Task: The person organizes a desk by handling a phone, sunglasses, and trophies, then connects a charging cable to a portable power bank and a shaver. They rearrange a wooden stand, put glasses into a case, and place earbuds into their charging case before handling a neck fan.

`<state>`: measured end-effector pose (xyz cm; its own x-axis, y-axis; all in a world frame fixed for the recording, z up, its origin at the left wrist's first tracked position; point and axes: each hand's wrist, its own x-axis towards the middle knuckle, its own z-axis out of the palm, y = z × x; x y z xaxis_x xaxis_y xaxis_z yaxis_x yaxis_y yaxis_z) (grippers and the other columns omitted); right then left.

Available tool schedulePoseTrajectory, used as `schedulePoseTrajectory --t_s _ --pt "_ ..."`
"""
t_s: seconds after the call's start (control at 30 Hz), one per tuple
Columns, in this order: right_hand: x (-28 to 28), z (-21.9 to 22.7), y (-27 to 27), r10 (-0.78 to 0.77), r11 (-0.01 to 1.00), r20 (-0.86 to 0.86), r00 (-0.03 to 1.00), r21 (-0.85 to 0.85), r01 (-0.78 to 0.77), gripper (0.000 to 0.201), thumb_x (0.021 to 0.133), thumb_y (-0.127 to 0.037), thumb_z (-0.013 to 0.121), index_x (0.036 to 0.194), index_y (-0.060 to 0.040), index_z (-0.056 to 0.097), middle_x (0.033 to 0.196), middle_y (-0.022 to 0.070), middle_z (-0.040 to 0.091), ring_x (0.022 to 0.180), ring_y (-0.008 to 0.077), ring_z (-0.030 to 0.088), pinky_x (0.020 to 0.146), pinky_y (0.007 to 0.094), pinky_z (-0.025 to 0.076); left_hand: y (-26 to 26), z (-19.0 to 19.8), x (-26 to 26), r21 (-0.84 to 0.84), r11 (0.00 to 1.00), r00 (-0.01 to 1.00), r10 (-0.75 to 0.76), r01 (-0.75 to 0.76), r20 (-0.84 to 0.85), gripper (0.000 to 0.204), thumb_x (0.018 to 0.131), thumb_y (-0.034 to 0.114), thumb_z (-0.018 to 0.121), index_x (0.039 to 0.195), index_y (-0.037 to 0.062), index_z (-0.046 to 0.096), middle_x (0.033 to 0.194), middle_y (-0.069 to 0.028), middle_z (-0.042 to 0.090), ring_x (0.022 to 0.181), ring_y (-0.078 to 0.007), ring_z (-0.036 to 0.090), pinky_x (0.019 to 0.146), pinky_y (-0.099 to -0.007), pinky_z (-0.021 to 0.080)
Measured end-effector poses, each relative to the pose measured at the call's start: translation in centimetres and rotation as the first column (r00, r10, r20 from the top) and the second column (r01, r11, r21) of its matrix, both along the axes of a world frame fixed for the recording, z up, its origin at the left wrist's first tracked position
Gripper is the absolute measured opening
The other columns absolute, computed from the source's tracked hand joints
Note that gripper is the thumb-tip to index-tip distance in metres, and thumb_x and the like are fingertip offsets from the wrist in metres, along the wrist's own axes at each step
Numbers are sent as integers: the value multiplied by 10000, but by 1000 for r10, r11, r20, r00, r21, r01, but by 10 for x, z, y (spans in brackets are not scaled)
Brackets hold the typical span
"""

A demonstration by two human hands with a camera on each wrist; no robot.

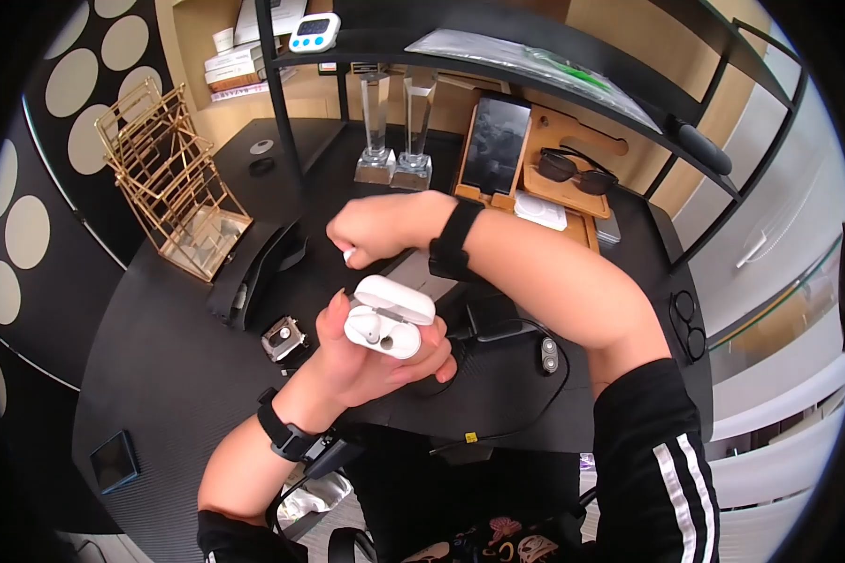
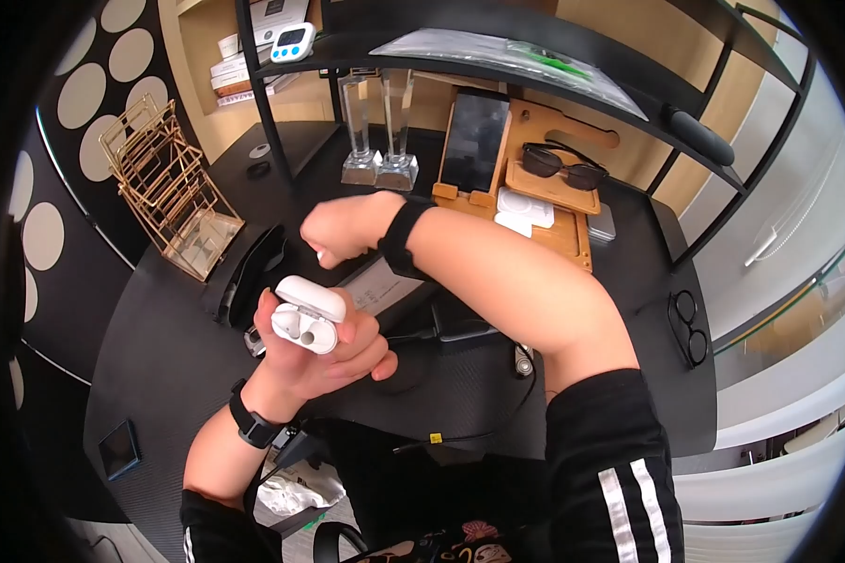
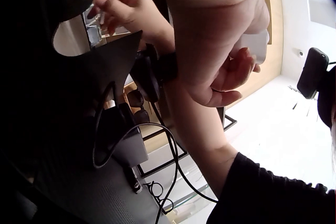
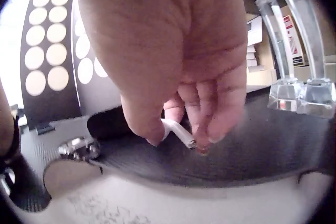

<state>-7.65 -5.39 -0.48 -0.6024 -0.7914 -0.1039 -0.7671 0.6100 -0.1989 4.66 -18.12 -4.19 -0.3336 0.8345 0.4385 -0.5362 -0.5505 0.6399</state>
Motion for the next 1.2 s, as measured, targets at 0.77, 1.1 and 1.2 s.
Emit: schedulePoseTrajectory --t_s 0.77,1.1,1.2 --pt "167 34 85 -102 316 499 861 -804 504 203 845 -50 682 1039 5 660 846 50 679 696 59 631 588 178 513 13 -16 11 -426 879 975 169 -215 -144 771 854 689 383 1269 41 416 1067 -139 579 957 -224 585 845 -358 476" --pt "166 35 94 -183 446 480 858 -737 508 229 843 -31 657 1066 23 658 892 96 695 734 90 652 644 217 535 16 -15 14 -369 843 919 373 -392 -125 680 869 611 453 1317 103 396 1104 -103 550 938 -199 575 804 -347 490" --pt "167 38 95 -233 473 410 882 -745 471 218 828 -35 671 1040 18 669 875 90 697 723 87 649 665 214 532 17 -14 14 -362 838 912 384 -409 -142 676 868 592 480 1333 109 392 1108 -107 551 940 -198 576 810 -347 492"
